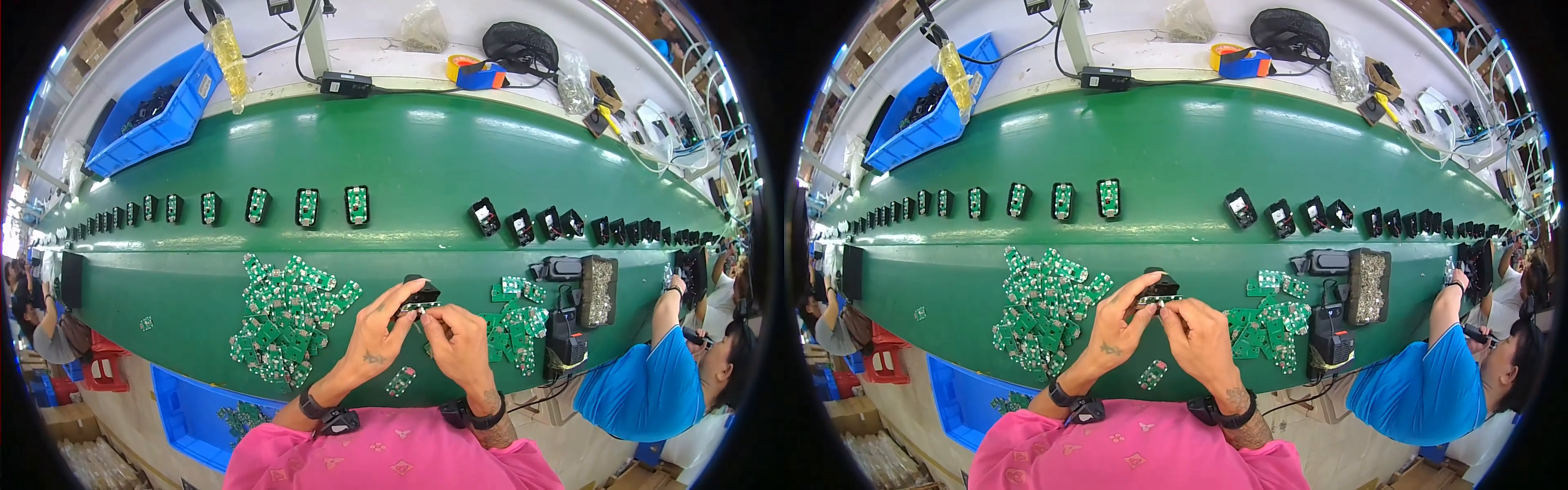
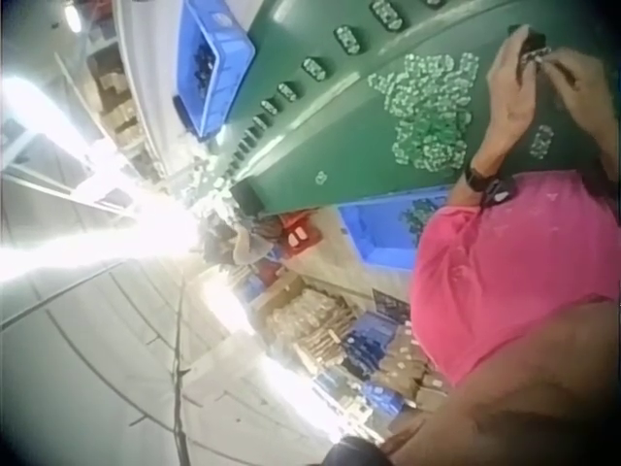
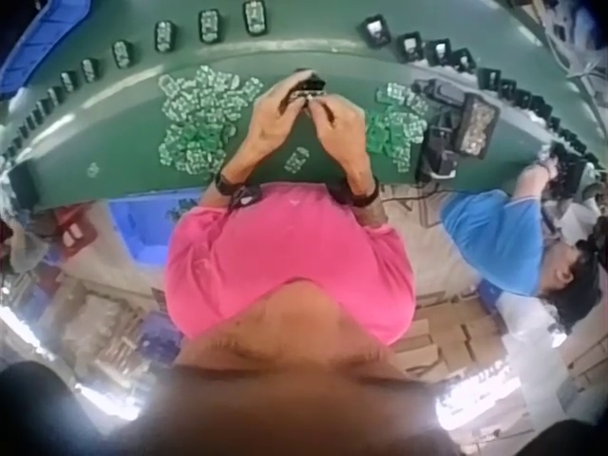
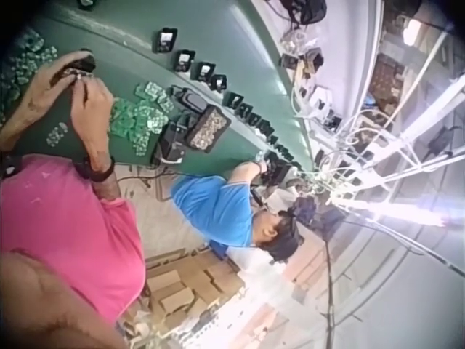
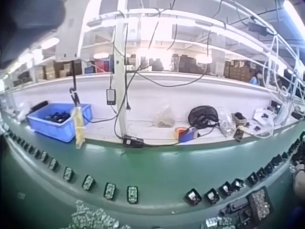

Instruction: The person picks up a black housing and a circuit board, fits the board into the housing, and presses them together. They then place the assembled unit onto the green conveyor belt and repeat the process.

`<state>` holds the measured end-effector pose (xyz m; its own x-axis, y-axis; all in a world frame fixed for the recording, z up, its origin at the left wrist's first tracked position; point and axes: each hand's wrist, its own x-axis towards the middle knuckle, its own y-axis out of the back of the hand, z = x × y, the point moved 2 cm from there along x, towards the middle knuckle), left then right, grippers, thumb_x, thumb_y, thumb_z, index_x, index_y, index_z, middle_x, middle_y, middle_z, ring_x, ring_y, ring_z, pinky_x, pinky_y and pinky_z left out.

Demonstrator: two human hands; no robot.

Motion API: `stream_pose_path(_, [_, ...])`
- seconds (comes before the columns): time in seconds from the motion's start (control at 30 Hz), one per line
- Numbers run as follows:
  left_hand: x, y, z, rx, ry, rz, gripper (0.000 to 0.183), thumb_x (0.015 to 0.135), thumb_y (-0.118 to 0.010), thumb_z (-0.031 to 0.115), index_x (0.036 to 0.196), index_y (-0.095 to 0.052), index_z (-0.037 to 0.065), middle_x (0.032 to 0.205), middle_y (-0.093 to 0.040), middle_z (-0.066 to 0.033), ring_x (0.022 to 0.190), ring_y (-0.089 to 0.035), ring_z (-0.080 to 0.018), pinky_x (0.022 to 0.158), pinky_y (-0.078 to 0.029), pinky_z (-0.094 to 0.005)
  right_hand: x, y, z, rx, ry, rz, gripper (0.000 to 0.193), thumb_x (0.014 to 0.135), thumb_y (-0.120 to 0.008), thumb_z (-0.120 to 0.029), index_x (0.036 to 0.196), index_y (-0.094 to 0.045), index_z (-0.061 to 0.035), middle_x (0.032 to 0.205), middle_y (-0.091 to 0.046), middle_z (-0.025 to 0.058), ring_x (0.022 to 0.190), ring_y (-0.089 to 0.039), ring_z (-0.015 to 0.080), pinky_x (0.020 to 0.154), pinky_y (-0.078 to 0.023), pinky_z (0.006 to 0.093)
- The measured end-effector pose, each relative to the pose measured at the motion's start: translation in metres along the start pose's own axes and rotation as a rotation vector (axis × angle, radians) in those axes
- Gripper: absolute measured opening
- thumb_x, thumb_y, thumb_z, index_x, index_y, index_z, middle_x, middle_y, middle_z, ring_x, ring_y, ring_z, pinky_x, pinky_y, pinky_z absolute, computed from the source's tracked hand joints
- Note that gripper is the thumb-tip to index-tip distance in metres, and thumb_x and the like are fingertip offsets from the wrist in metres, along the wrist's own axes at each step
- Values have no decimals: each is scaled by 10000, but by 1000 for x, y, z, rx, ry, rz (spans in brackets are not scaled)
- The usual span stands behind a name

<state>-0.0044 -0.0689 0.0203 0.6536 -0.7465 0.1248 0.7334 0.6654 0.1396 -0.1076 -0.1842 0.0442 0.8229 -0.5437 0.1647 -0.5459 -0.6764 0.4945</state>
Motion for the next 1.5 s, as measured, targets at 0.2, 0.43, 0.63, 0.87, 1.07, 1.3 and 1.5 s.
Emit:
stream_pose_path(0.2, [-1, -1, 3, 2, 21, -17, 456, 909, -599, -54, 1355, -558, 28, 1253, -643, -148, 1048, -664, -184, 845, -561, -290, 7, 13, -3, -42, 9, -133, 59, 863, -670, -42, 877, -668, 14, 756, -657, 138, 643, -646, 290, 567, -490, 375])
stream_pose_path(0.43, [0, -3, 4, -24, 58, -7, 465, 902, -599, -58, 1354, -564, 41, 1256, -645, -144, 1039, -669, -191, 838, -563, -294, 7, 14, -3, -87, 54, -150, 59, 843, -673, -40, 861, -670, 17, 777, -669, 150, 673, -660, 321, 600, -511, 392])
stream_pose_path(0.63, [3, -2, 12, 160, -133, -101, 484, 871, -614, -68, 1336, -576, 59, 1244, -637, -189, 1024, -690, -290, 846, -564, -339, 5, 18, 5, -75, 19, -195, 61, 842, -667, -44, 846, -655, 15, 756, -654, 160, 659, -650, 336, 585, -501, 412])
stream_pose_path(0.87, [-3, -7, 4, 350, -199, 0, 512, 858, -622, -37, 1346, -558, 104, 1221, -621, -215, 935, -685, -386, 741, -577, -390, 2, -1, 14, -143, 125, -52, 62, 834, -668, -26, 805, -644, 24, 690, -630, 159, 576, -612, 316, 522, -456, 387])
stream_pose_path(1.07, [-7, -6, -12, 4, 64, 85, 480, 910, -584, -11, 1379, -535, 83, 1214, -627, -176, 927, -716, -249, 720, -603, -319, -2, -6, 22, -3, -55, -49, 130, 895, -680, -88, 872, -648, 36, 695, -653, 117, 567, -629, 185, 504, -469, 311])
stream_pose_path(1.3, [-4, 7, -21, -281, 192, -171, 549, 883, -580, -80, 1409, -498, 56, 1250, -597, -136, 949, -699, -180, 789, -613, -294, -5, -9, 50, 413, -395, -177, 168, 932, -682, -107, 960, -659, 57, 760, -706, 63, 601, -645, 81, 505, -496, 237])
stream_pose_path(1.5, [0, 4, -12, -219, 271, -96, 587, 824, -647, -124, 1374, -498, 14, 1273, -575, -166, 976, -687, -194, 796, -618, -290, -19, -14, 35, 558, -285, 92, 134, 931, -680, -68, 948, -671, 65, 758, -697, 57, 604, -636, 80, 507, -496, 215])
